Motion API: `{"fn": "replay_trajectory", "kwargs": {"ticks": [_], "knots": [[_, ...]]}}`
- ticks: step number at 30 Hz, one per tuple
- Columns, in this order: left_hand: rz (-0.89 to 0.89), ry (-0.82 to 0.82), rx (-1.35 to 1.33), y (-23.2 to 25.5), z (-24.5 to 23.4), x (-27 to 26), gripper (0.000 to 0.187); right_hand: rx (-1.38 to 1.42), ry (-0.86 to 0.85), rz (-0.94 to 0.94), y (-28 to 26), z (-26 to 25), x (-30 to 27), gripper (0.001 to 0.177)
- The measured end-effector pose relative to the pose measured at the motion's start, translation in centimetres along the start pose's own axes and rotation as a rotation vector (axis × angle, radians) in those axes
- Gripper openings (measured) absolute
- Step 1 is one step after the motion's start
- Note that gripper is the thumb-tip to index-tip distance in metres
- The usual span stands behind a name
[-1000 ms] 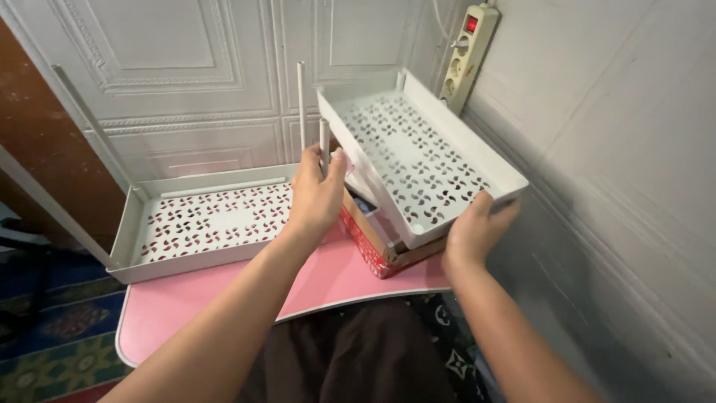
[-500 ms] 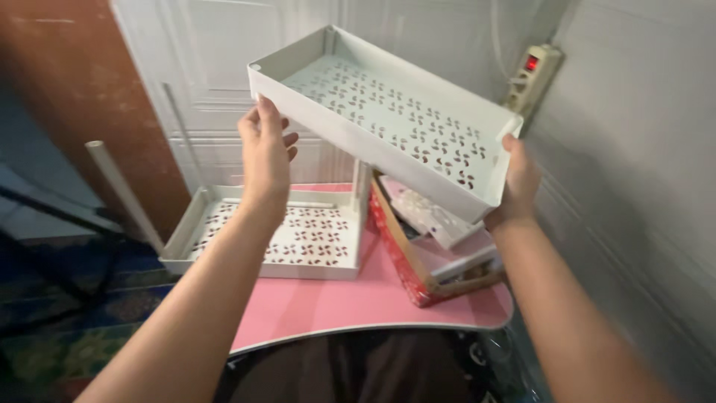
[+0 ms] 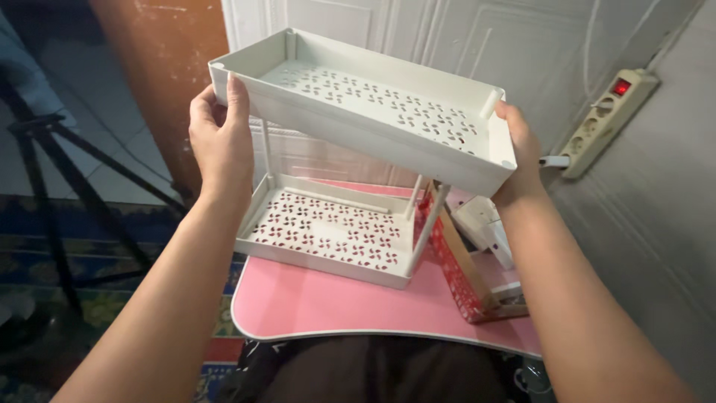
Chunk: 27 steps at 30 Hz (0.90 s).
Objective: The person assembles a two-tier white plastic shelf by inserting four vertical support rods into two perforated trays and stacking them. Then the person places several small phone boxes onto the lower shelf.
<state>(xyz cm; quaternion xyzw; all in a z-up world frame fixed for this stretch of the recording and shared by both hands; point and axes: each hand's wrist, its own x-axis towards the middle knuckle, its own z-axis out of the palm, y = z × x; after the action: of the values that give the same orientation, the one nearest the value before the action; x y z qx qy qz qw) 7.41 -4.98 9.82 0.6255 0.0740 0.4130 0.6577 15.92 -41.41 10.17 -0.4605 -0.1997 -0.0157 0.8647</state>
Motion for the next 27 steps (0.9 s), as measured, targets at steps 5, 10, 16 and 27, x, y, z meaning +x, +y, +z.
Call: {"fn": "replay_trajectory", "kwargs": {"ticks": [5, 10, 16, 27], "knots": [[0.061, 0.094, 0.482, -0.1, -3.1, 0.1, 0.037, -0.026, 0.087, 0.002, 1.1, 1.8, 0.7, 0.045], [0.067, 0.066, 0.349, -2.1, -4.7, 0.8, 0.033, -0.05, 0.067, 0.022, 1.9, 2.6, 0.9, 0.044], [-0.007, -0.15, -0.124, -3.5, -5.3, 0.9, 0.03, -0.075, 0.009, 0.033, 2.1, 1.9, 0.6, 0.045], [-0.079, -0.189, -0.266, -2.1, -4.0, -0.7, 0.034, -0.104, -0.036, 0.096, 0.5, -0.8, 1.1, 0.052]]}}
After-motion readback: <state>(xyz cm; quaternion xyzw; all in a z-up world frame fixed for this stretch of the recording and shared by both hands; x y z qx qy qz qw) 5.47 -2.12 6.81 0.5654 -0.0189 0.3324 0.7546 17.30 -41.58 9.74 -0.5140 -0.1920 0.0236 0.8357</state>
